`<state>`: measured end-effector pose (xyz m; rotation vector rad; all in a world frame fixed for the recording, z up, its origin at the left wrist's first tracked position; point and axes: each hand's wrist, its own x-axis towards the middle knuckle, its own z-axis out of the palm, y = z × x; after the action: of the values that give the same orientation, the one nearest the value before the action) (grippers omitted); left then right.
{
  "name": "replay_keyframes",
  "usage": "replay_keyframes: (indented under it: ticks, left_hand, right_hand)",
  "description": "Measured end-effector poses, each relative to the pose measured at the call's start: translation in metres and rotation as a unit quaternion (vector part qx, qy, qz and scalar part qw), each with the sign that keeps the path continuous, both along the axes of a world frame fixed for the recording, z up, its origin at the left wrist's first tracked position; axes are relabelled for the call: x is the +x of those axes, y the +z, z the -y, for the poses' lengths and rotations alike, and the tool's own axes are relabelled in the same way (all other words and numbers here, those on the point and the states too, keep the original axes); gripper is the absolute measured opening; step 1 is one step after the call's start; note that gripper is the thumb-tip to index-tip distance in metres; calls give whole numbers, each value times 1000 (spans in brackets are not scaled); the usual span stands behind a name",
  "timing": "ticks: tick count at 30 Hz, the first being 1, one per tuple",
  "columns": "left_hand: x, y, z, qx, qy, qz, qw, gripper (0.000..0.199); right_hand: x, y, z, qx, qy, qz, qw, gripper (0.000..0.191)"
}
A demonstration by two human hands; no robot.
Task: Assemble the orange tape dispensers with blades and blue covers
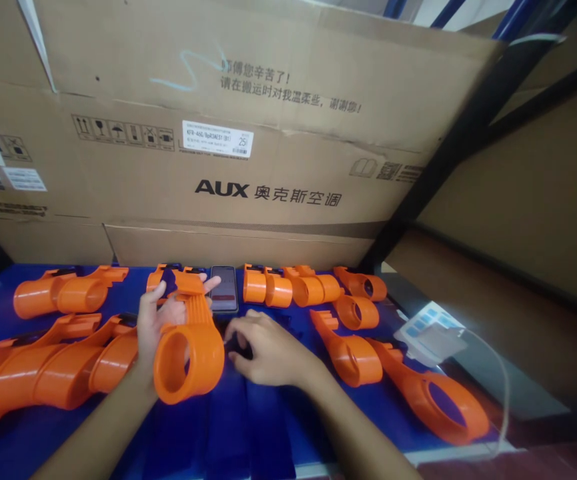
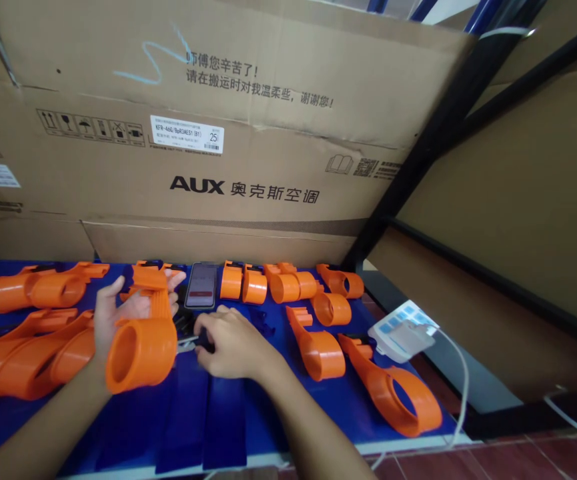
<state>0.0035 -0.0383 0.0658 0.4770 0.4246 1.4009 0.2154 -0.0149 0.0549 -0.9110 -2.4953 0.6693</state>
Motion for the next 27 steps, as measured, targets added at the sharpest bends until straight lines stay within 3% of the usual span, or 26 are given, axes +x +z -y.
replay_keyframes:
  ticks: [6,14,20,24,27]
  left_hand:
    - [4,-5,0,-15,-11,-30,999,65]
    - [12,-10,6,35,-40,-29,998,59]
    - [16,-20,5,10,-180,-84,980,60]
    - [21,-27,3,-9,-203,-124,971,56]
    - [22,-30,3,-29,-207,-134,969,54]
  right_hand:
    - [-3,-7,0,-16,29,-26,999,27]
    - [8,-11,-13,-144,-43,-177,973,17]
    - [15,-9,-29,-95,-178,-349,915,14]
    - [11,-7,-26,-54,-209,-383,898,14]
    - [5,-4,-20,-73,-200,-427,879,18]
